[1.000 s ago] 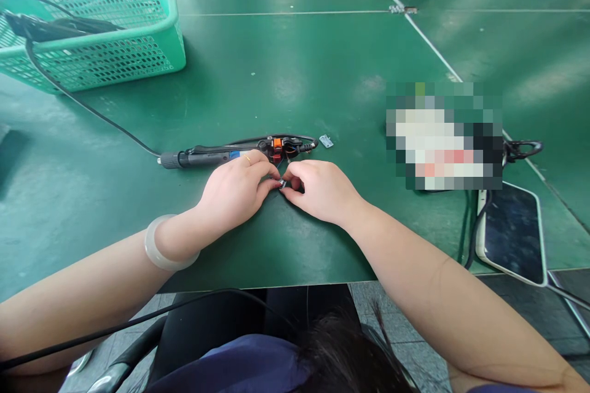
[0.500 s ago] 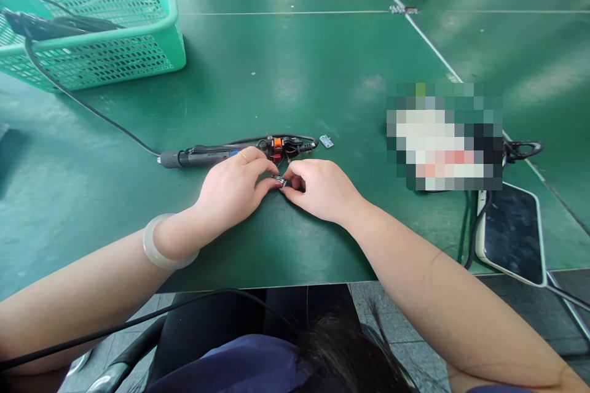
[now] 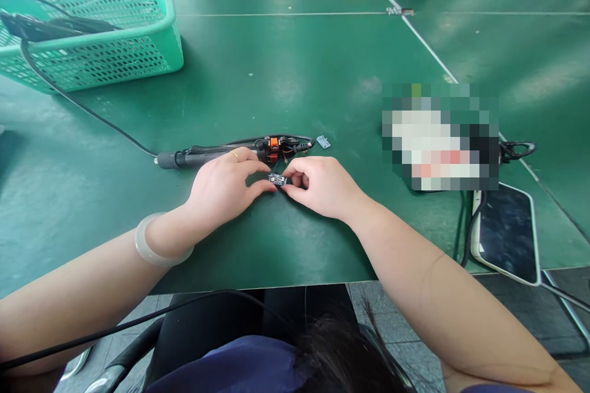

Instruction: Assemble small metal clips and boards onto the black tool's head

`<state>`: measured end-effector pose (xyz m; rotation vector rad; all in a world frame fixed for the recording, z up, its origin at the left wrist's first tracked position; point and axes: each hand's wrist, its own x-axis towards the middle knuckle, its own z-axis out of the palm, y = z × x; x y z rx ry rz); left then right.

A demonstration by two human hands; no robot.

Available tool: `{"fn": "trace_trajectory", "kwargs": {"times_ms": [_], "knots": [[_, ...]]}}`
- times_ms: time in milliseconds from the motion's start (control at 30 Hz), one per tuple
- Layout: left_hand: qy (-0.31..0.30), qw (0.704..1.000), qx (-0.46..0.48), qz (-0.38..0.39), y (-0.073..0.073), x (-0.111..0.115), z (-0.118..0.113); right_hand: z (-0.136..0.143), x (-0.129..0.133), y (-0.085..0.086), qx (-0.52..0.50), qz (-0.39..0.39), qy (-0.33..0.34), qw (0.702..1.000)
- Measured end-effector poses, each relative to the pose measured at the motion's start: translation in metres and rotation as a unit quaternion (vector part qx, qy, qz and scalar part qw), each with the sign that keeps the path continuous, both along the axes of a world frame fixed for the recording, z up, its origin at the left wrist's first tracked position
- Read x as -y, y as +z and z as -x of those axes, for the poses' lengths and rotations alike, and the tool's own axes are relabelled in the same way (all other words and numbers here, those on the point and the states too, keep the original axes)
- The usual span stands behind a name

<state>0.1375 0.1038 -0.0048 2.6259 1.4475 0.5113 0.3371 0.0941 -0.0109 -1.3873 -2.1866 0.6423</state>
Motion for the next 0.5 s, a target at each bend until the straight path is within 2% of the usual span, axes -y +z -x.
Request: {"fn": "trace_trajectory", "kwargs": {"times_ms": [267, 500], "knots": [[-0.024, 0.999, 0.019, 0.014, -0.0021, -0.0024, -0.0003, -0.0015, -0.0015, -0.0003, -0.010, 0.003, 0.002, 1.000], [-0.020, 0.999, 0.030, 0.007, -0.0043, -0.0039, -0.0005, -0.0011, -0.0031, -0.0021, -0.012, -0.009, 0.007, 1.000]]}}
